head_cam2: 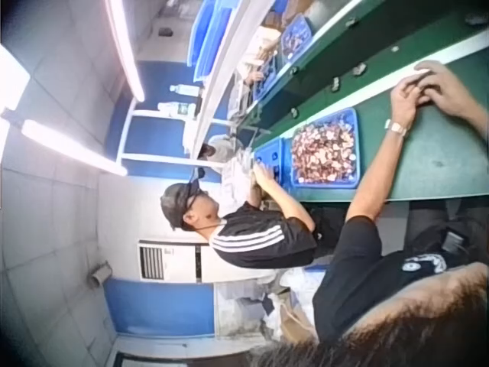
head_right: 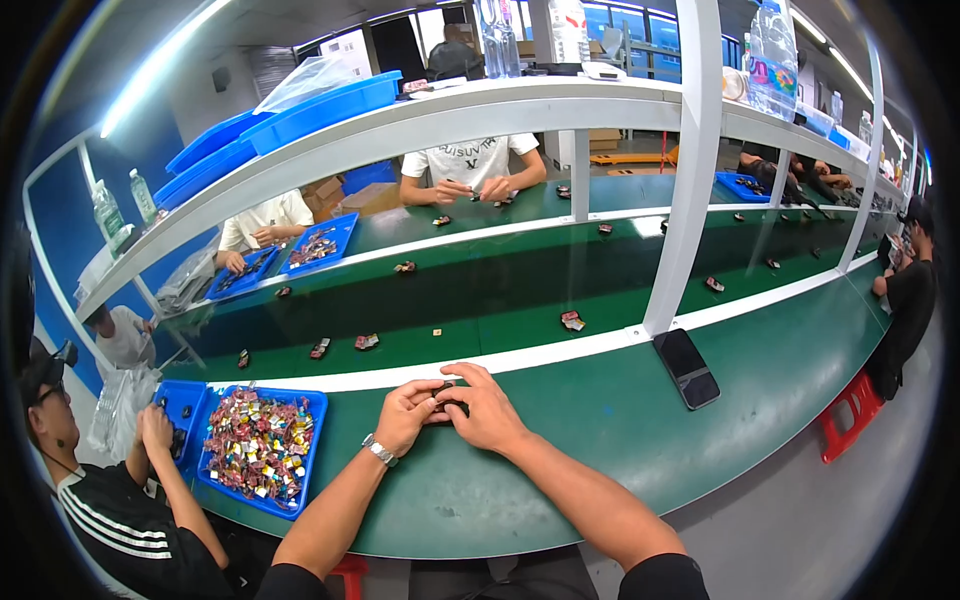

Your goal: The worker is assembling small electronic or mechanical components by fitting them together at a factory workbench.

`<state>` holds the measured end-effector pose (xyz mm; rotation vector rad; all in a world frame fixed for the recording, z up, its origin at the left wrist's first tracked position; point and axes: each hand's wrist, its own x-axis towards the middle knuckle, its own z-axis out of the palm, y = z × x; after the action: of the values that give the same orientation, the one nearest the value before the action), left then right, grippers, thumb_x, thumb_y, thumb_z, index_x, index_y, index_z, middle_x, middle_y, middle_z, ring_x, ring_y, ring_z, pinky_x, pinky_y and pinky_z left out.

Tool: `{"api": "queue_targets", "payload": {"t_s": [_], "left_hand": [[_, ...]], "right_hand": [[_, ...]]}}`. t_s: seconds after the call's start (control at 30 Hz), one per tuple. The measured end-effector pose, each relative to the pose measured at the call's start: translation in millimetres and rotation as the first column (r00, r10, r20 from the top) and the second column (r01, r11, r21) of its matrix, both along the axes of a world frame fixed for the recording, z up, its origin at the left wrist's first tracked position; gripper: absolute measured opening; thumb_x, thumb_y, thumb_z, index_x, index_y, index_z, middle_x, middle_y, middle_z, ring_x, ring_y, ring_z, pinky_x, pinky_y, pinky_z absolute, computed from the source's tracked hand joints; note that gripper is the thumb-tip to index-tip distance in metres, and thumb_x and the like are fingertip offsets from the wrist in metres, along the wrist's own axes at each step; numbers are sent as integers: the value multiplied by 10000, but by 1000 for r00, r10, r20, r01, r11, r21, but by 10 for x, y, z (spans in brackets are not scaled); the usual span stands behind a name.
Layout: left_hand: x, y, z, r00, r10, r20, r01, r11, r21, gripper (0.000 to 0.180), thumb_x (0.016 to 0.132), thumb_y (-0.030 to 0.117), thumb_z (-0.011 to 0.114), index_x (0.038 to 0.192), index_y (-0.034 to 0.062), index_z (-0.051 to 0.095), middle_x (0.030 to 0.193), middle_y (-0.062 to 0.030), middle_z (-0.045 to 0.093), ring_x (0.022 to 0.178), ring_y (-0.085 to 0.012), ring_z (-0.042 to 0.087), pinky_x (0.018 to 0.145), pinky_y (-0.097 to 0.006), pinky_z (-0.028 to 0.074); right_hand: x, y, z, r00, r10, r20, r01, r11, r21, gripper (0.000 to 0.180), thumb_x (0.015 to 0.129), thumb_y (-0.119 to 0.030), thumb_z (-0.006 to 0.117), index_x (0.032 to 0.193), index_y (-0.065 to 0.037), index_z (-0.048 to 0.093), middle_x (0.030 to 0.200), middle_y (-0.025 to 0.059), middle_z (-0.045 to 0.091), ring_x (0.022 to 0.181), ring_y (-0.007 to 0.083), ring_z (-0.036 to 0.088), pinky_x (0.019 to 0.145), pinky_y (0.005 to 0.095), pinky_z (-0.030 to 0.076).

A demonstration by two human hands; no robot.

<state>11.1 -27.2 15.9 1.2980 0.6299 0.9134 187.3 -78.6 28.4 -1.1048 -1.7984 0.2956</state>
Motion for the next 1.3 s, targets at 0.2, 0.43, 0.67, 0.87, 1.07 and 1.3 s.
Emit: {"api": "queue_targets", "payload": {"t_s": [0.2, 0.43, 0.67, 0.87, 1.07, 1.3], "left_hand": [[16, -17, 41, 999, -24, -22, 23, 998, -52, 299, 971, -18, 484, 1268, -45, 515, 1189, -157, 625, 1018, -201, 661, 865, -309, 595], [1, 1, 65, 998, -39, -51, 34, 995, -98, 309, 973, -12, 487, 1280, -33, 514, 1192, -137, 626, 1010, -179, 658, 844, -291, 596], [-11, 21, 35, 997, -55, -46, 50, 994, -100, 306, 977, 14, 504, 1279, -32, 516, 1194, -128, 629, 986, -172, 660, 824, -283, 594], [14, 7, 38, 996, -70, -58, 64, 993, -102, 308, 978, 22, 505, 1281, -32, 514, 1184, -128, 636, 969, -173, 667, 829, -284, 591], [-13, 13, 39, 995, -89, -52, 84, 992, -96, 313, 970, -1, 496, 1281, -30, 516, 1176, -127, 639, 967, -181, 668, 832, -287, 590], [-25, 20, 28, 993, -91, -73, 84, 991, -102, 311, 968, -10, 491, 1277, -31, 520, 1190, -123, 633, 992, -179, 661, 840, -290, 588]], "right_hand": [[43, -38, 112, 995, -92, 25, 92, 996, 22, 194, 797, -25, 665, 984, -73, 685, 1124, 63, 597, 1059, 246, 576, 829, 355, 534], [112, 9, 116, 972, -41, 233, 1, 986, 168, 201, 750, -24, 707, 938, -90, 682, 945, 32, 625, 894, 230, 613, 732, 337, 546], [81, 51, 102, 924, -108, 367, 8, 964, 264, 183, 741, -52, 726, 910, -105, 680, 925, 14, 622, 855, 217, 601, 725, 329, 536], [218, 81, 75, 966, 71, 248, -110, 983, 147, 260, 706, -6, 734, 934, -126, 703, 935, 19, 620, 884, 231, 587, 760, 335, 522], [167, 47, 142, 962, -8, 272, -57, 972, 229, 280, 687, 20, 730, 927, -121, 711, 947, 24, 612, 898, 233, 578, 765, 337, 522], [157, 27, 144, 948, -40, 315, -40, 969, 245, 294, 678, 29, 713, 939, -105, 707, 952, 24, 616, 902, 238, 577, 768, 339, 525]]}}
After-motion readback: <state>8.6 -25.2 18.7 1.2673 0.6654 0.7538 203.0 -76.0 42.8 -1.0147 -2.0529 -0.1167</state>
